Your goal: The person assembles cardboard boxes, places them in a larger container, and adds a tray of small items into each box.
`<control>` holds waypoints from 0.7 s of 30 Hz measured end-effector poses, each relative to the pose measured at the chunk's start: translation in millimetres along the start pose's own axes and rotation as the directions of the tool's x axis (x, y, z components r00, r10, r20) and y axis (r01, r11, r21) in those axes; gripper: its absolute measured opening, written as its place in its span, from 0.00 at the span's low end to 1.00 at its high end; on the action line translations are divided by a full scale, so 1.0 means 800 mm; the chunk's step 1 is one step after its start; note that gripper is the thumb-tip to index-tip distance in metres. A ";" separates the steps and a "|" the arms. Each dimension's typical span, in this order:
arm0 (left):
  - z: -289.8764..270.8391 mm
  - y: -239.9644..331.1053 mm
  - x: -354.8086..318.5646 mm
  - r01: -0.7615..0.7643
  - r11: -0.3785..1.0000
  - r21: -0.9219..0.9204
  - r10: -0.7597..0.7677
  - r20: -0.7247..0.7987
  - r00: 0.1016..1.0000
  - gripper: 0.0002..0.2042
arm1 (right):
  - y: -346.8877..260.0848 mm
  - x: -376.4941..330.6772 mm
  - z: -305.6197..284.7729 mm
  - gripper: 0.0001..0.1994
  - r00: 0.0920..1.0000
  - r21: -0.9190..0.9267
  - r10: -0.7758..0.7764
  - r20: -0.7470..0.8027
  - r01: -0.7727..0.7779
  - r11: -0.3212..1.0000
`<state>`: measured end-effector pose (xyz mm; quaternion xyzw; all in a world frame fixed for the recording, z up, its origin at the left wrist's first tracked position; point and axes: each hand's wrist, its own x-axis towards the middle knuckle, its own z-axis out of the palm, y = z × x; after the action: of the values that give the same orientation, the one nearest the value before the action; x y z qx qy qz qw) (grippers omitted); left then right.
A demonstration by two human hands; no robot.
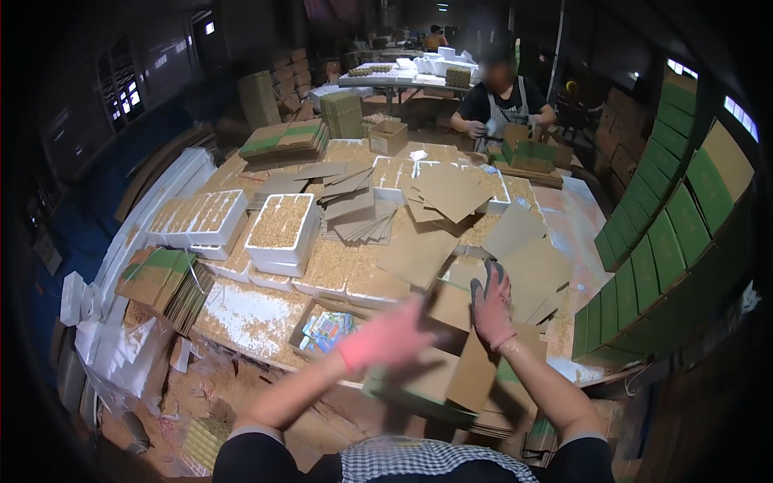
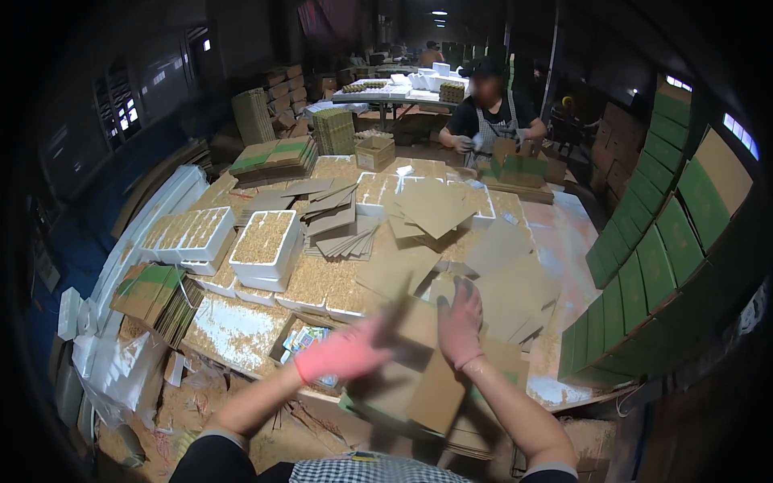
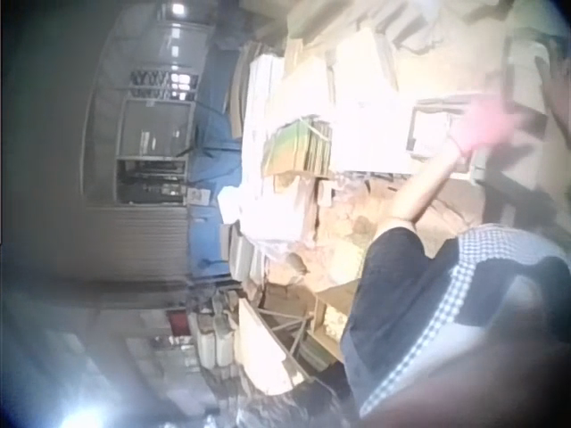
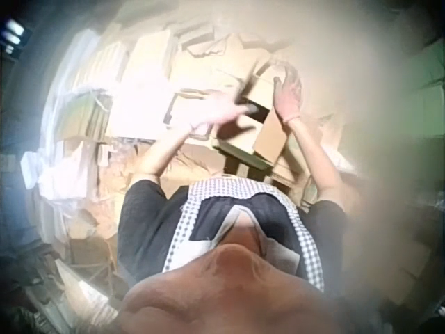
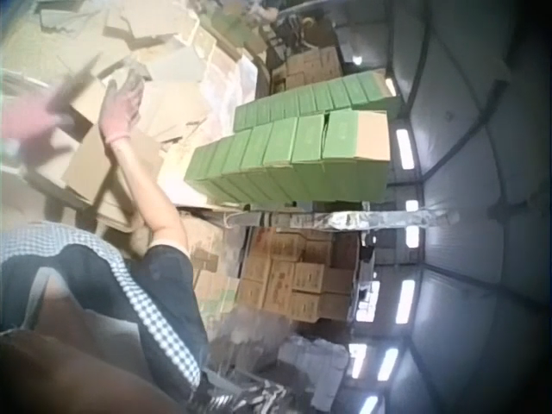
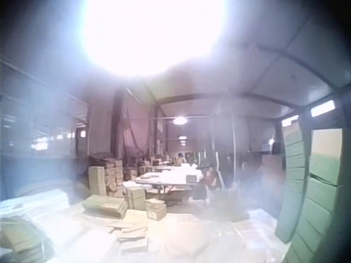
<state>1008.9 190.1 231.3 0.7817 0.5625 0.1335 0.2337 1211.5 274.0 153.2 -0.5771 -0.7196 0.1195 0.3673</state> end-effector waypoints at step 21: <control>0.066 -0.190 -0.105 0.186 0.147 -0.971 -0.638 0.051 0.768 0.25 | -0.006 -0.037 -0.079 0.29 0.074 0.562 -0.703 0.707 0.544 0.622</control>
<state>881.4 138.5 111.9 0.2510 0.5982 0.5134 0.5618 1251.9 229.4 188.8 -0.0218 -0.9568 0.2893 -0.0186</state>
